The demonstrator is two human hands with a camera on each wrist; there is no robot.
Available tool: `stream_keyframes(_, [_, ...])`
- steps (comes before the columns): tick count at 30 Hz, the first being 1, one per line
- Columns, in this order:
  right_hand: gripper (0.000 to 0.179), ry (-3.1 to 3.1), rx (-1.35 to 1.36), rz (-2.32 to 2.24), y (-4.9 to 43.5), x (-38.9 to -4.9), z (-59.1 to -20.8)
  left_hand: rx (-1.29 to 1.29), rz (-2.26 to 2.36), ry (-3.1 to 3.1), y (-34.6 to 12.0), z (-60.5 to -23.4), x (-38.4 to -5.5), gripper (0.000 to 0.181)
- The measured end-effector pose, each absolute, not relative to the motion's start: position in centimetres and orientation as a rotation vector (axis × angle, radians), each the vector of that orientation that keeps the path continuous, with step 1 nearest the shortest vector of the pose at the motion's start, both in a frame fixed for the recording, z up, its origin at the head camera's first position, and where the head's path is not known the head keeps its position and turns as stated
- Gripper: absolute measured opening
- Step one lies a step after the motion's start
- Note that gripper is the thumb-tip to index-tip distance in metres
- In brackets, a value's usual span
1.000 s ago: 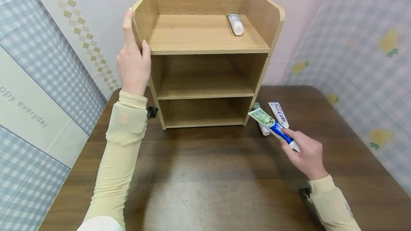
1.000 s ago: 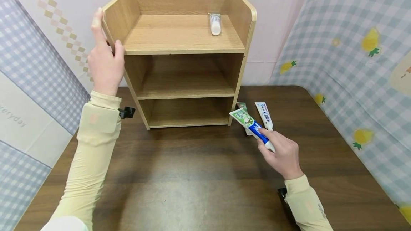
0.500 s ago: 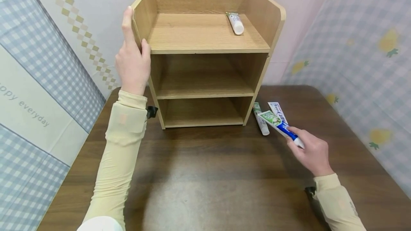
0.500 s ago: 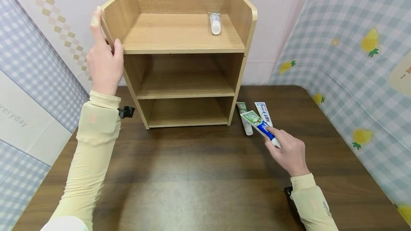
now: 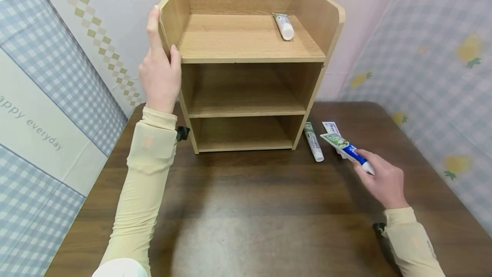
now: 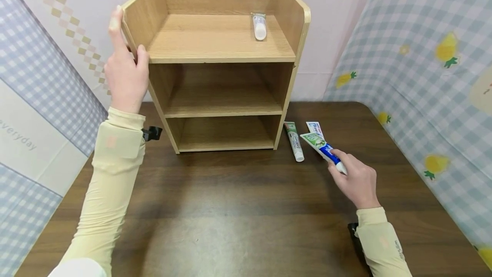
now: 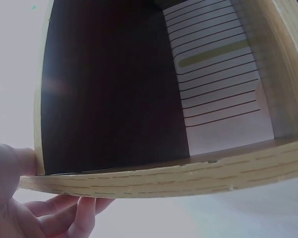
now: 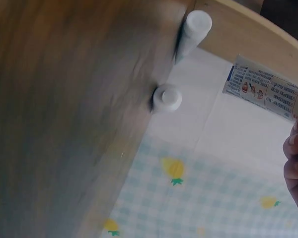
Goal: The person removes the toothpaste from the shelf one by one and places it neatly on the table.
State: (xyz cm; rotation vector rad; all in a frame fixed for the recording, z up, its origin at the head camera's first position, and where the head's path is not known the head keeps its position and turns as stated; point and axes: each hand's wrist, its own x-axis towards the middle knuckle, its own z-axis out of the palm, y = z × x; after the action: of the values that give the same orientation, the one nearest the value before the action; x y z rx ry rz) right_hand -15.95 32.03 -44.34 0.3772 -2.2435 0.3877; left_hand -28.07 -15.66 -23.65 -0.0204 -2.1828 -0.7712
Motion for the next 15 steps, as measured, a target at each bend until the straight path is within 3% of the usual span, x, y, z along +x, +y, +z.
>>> stream_keyframes(6, [0.041,-2.327,0.279,0.346,33.4,-16.1,-44.4,-0.014,-0.777,-2.183,-15.7,-23.6,-28.0,0.059])
stream_keyframes(15, [0.035,-2.431,0.178,0.318,34.9,-16.1,-44.4,-0.017,-0.779,-2.176,-15.6,-23.7,-28.1,0.059])
